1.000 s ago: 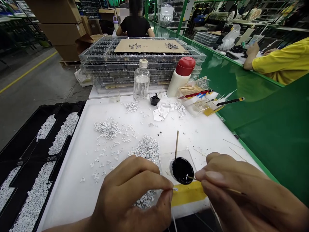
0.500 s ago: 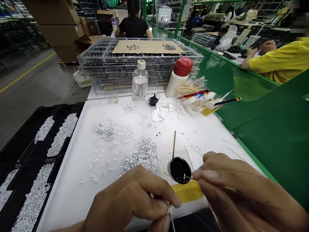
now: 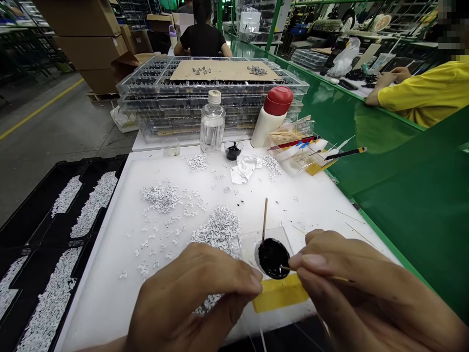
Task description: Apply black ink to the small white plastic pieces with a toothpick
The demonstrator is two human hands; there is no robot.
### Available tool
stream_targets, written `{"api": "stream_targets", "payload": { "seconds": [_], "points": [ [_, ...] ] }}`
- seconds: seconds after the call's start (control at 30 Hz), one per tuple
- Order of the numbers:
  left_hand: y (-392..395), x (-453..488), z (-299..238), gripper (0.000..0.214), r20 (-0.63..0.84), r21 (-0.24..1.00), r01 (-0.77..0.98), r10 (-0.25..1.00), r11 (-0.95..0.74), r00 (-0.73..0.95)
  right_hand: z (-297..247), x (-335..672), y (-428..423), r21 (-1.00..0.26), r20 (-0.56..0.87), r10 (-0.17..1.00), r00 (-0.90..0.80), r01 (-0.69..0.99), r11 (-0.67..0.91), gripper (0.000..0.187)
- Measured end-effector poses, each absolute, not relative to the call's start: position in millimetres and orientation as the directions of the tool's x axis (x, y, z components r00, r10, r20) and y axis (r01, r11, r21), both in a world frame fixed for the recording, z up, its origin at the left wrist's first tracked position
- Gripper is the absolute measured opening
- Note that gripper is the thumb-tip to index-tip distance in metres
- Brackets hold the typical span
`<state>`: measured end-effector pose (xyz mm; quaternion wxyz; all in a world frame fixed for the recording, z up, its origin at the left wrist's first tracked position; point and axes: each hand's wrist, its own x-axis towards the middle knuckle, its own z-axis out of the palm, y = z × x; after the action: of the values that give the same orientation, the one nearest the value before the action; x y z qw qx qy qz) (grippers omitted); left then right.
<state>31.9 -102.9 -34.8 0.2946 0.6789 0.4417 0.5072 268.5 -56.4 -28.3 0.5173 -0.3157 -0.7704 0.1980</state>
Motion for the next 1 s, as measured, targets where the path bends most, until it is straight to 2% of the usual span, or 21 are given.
{"api": "stream_targets", "payload": {
  "seconds": [0.13,0.23,0.47,0.67,0.83,1.0],
  "points": [
    [-101,31,-36,0.033,0.433,0.826,0.356,0.896,-0.437,0.097,-25,264,-54,-0.619,0.669,0.695,-0.264,0.320,0.718,0.016],
    [-100,31,-37,0.028,0.435,0.815,0.387,0.897,-0.431,0.083,-27,262,-56,-0.657,0.644,0.729,-0.234,0.319,0.683,0.018],
    [-106,19,-32,0.030,0.414,0.737,0.486,0.882,-0.471,0.227,-32,264,-61,-0.678,0.631,0.738,-0.240,0.291,0.675,0.015],
    [-102,24,-31,0.020,0.394,0.738,0.528,0.904,-0.420,0.169,-23,265,-54,-0.649,0.630,0.714,-0.305,0.299,0.700,0.016],
    [-97,24,-32,0.022,0.400,0.722,0.552,0.903,-0.417,0.160,-27,266,-58,-0.677,0.612,0.743,-0.271,0.307,0.669,0.016],
    [-96,25,-32,0.021,0.443,0.696,0.547,0.878,-0.464,0.180,-34,274,-63,-0.643,0.654,0.704,-0.277,0.288,0.710,0.020]
  ]
}}
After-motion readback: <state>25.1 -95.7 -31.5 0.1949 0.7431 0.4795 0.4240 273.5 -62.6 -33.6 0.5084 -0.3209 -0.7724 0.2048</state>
